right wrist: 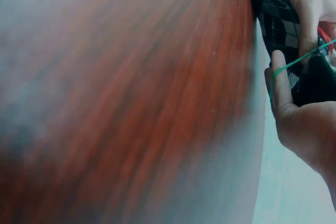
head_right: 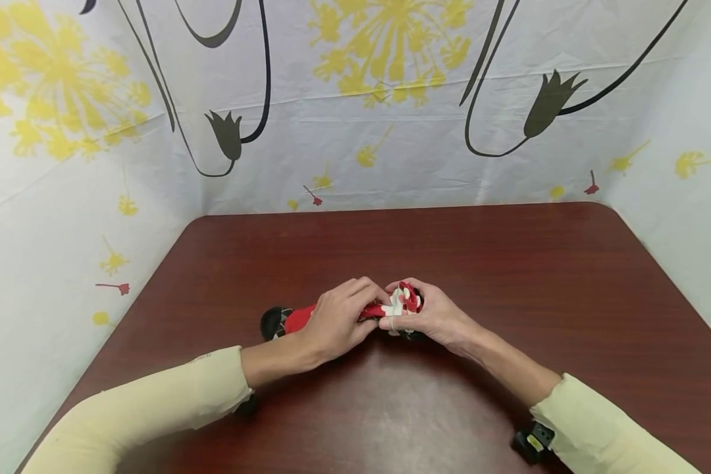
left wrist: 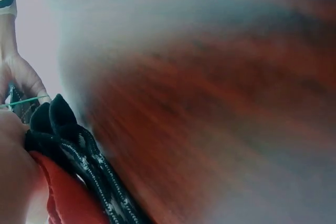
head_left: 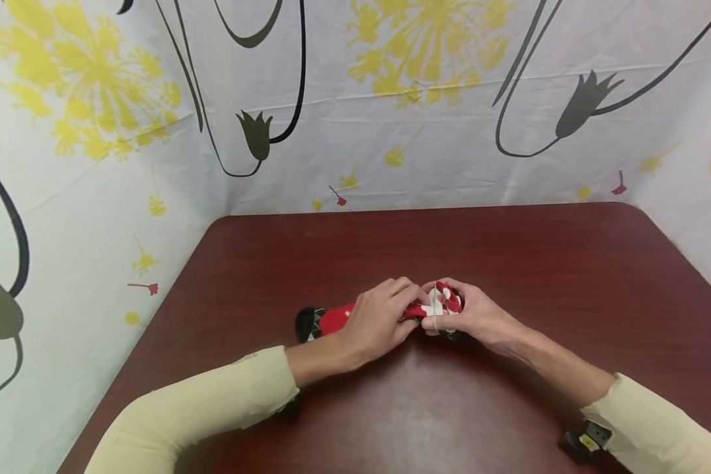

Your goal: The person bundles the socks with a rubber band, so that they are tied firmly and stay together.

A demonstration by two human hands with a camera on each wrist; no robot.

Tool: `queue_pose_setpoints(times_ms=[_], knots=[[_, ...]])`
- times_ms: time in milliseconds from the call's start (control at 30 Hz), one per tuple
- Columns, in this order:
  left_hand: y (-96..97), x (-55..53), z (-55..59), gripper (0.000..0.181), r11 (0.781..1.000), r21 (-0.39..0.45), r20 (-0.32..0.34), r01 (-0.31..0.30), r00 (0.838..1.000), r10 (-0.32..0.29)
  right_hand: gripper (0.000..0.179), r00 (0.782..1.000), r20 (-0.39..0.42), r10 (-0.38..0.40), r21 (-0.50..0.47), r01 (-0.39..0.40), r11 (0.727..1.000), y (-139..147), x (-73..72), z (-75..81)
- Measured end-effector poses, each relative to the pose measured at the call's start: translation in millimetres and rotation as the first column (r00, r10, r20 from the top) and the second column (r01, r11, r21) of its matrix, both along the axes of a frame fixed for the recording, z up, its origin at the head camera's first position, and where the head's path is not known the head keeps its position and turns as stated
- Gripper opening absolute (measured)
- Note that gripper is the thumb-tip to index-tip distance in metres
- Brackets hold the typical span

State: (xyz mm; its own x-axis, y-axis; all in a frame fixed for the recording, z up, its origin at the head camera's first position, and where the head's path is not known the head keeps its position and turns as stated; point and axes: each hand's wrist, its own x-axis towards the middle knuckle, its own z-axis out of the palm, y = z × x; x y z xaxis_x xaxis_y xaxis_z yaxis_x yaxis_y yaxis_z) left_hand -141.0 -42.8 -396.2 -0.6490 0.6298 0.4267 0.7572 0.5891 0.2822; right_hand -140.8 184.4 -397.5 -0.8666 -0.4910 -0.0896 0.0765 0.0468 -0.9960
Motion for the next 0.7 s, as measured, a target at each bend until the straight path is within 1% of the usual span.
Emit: queue_pose_setpoints(times_ms=[167, 267, 333, 467, 600, 700], knots=[[0.4, -1.7, 0.7, 0.037, 1.000, 0.015, -0.005, -0.010, 1.000, 0.010, 0.057, 0.999, 0.006, 0.033, -0.025, -0.033, 0.999, -1.1, -2.8, 0.1], [0.6, -2.6, 0.3, 0.045, 1.000, 0.019, -0.020, -0.003, 1.000, 0.003, 0.054, 0.998, -0.008, 0.062, 0.006, -0.062, 0.998, -0.6, -5.2, 0.9], [0.6, -3.5, -0.3, 0.045, 1.000, 0.017, -0.042, 0.015, 0.999, -0.014, 0.051, 0.996, -0.016, 0.087, 0.038, -0.087, 0.996, 0.1, -6.7, 1.5], [-0.4, -4.9, -0.4, 0.034, 0.999, 0.021, -0.082, 0.046, 0.996, -0.044, 0.049, 0.991, -0.008, 0.132, 0.072, -0.131, 0.989, 1.6, -8.7, 1.9], [-1.7, -5.1, 1.0, 0.028, 0.999, 0.033, -0.095, 0.040, 0.995, -0.037, 0.050, 0.988, 0.022, 0.154, 0.056, -0.155, 0.986, 2.7, -9.1, 1.5], [-2.6, -5.0, 1.7, 0.025, 0.999, 0.035, -0.101, 0.033, 0.994, -0.029, 0.048, 0.987, 0.036, 0.156, 0.042, -0.157, 0.987, 2.9, -8.0, 1.6]])
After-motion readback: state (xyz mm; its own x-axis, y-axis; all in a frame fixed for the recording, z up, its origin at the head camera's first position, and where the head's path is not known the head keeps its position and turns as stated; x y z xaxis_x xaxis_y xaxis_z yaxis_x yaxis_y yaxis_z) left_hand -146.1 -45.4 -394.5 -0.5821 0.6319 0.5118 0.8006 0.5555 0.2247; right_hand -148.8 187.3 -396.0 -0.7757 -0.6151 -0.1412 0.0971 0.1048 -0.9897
